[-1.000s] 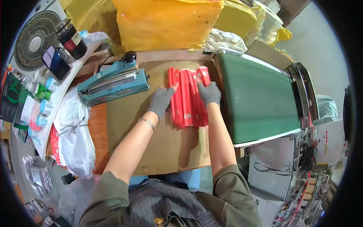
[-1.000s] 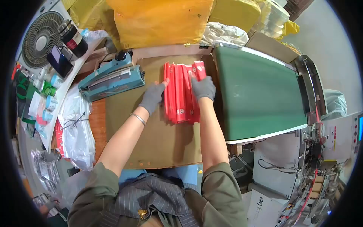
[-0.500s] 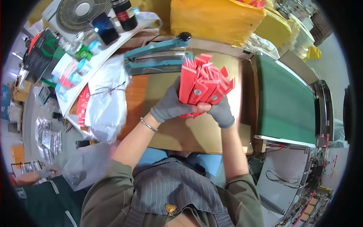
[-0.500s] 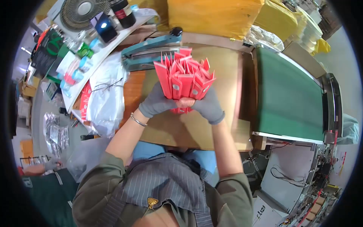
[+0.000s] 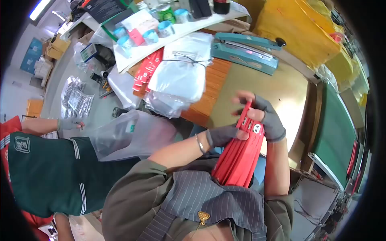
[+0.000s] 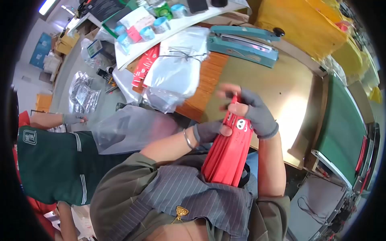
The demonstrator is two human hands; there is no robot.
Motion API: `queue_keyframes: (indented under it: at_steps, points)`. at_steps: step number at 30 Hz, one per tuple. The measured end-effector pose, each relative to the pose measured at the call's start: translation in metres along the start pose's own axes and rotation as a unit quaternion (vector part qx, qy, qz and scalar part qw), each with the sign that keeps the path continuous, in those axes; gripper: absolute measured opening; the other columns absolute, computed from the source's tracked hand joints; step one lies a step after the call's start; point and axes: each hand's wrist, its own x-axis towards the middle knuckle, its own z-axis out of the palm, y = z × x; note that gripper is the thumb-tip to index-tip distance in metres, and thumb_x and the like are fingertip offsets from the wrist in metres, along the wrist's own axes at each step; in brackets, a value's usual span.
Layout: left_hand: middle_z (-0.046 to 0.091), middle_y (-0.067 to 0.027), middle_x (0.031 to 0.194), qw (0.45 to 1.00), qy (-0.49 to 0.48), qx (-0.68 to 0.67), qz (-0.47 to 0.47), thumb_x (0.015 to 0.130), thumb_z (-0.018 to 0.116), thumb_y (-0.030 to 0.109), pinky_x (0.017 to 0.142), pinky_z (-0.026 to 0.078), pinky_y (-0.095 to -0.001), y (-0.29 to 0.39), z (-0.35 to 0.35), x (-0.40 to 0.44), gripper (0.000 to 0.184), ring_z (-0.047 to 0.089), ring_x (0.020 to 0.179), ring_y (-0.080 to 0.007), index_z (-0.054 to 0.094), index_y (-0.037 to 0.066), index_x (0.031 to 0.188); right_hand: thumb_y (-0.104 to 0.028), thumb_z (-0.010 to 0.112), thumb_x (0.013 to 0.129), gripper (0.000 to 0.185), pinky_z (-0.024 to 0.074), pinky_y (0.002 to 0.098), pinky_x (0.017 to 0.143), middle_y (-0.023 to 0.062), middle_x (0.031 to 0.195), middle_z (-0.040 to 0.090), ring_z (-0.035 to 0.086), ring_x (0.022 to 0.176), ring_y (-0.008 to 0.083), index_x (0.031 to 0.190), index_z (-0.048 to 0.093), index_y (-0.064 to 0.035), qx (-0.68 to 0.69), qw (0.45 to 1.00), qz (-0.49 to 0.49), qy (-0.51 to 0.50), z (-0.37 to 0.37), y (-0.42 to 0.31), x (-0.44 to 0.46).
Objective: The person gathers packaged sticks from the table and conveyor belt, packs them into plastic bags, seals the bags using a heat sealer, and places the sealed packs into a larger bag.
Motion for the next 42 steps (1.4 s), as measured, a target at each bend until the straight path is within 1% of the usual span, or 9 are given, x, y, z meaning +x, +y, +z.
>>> queue_keyframes:
  at_steps: [4,6,7,15,23,25,31,33,42]
  points:
    - [0.065,-0.0046,0.096,0.927,0.119,0.343,-0.098,0.084,0.065,0.029,0.082,0.048,-0.0274,0.050,-0.043,-0.046,0.039,0.061,0.086,-0.0130,0.060,0.001,0.110,-0.017,0.060,0.080,0.025,0.0517,0.0343,0.075,0.0119,0.084,0.064,0.063,0.079,0.0240,0.098,0.060,0.0009,0.107,0.994,-0.019,0.003,-0.017,0.055,0.011]
    - [0.067,-0.0052,0.088,0.770,0.368,0.520,0.026,0.083,0.066,0.025,0.074,0.048,-0.0278,0.100,-0.083,-0.081,0.026,0.060,0.077,-0.0133,0.064,0.003,0.097,-0.018,0.059,0.080,0.020,0.0524,0.0357,0.073,0.0116,0.080,0.062,0.063,0.078,0.0252,0.091,0.056,-0.0013,0.104,0.994,-0.009,0.022,-0.010,0.055,0.009]
    - [0.066,-0.0076,0.083,0.469,0.411,0.762,0.173,0.083,0.067,0.026,0.072,0.048,-0.0288,0.115,-0.126,-0.098,0.024,0.061,0.076,-0.0152,0.065,0.003,0.091,-0.019,0.058,0.079,0.017,0.0531,0.0371,0.072,0.0112,0.077,0.061,0.062,0.077,0.0264,0.084,0.053,-0.0036,0.101,0.994,-0.005,0.041,-0.007,0.052,0.010]
    - [0.060,-0.0036,0.071,0.722,0.404,0.503,0.250,0.092,0.055,0.022,0.067,0.045,-0.0293,0.163,-0.077,-0.081,0.025,0.056,0.069,-0.0141,0.062,0.000,0.083,-0.018,0.055,0.082,0.052,0.0518,0.0340,0.074,0.0119,0.082,0.063,0.064,0.078,0.0239,0.128,0.048,0.0040,0.113,0.993,0.039,0.011,0.007,0.056,0.030]
    - [0.060,-0.0062,0.064,0.628,0.398,0.578,0.336,0.095,0.051,0.025,0.056,0.043,-0.0300,0.017,0.006,-0.005,0.032,0.057,0.060,-0.0150,0.060,0.001,0.075,-0.019,0.061,0.080,0.032,0.0517,0.0326,0.073,0.0122,0.086,0.065,0.064,0.078,0.0228,0.103,0.061,0.0030,0.089,0.989,-0.021,0.114,-0.030,0.068,0.001]
    - [0.056,-0.0121,0.062,0.827,0.479,0.169,0.241,0.094,0.051,0.026,0.056,0.043,-0.0334,0.039,-0.005,-0.007,0.032,0.057,0.058,-0.0204,0.059,0.000,0.077,-0.020,0.057,0.079,0.035,0.0530,0.0384,0.076,0.0105,0.083,0.061,0.062,0.080,0.0239,0.105,0.057,0.0035,0.160,0.982,-0.014,0.104,-0.060,0.079,-0.024]
    - [0.051,0.0008,0.057,0.695,0.333,0.556,0.311,0.094,0.052,0.027,0.049,0.038,-0.0324,0.055,0.016,0.061,0.032,0.048,0.048,-0.0153,0.053,0.007,0.069,-0.020,0.056,0.083,0.063,0.0507,0.0347,0.085,0.0150,0.100,0.062,0.063,0.089,0.0239,0.138,0.036,0.0029,0.127,0.991,-0.009,0.050,-0.049,0.055,-0.030]
    - [0.049,-0.0041,0.057,0.530,-0.068,0.742,0.405,0.089,0.060,0.025,0.049,0.037,-0.0345,0.039,0.069,0.056,0.029,0.049,0.050,-0.0194,0.053,0.007,0.068,-0.022,0.054,0.088,0.061,0.0509,0.0373,0.087,0.0175,0.110,0.058,0.061,0.094,0.0252,0.139,0.031,0.0035,-0.060,0.978,-0.186,0.072,-0.066,0.079,-0.025]
    - [0.044,-0.0132,0.054,0.677,0.170,0.670,0.251,0.081,0.072,0.027,0.046,0.036,-0.0381,-0.078,0.030,-0.053,0.043,0.046,0.048,-0.0302,0.044,0.006,0.055,-0.041,0.063,0.084,0.057,0.0485,0.0356,0.091,0.0158,0.103,0.064,0.062,0.095,0.0248,0.120,0.054,0.0022,0.286,0.934,-0.008,0.215,0.018,0.119,-0.136]
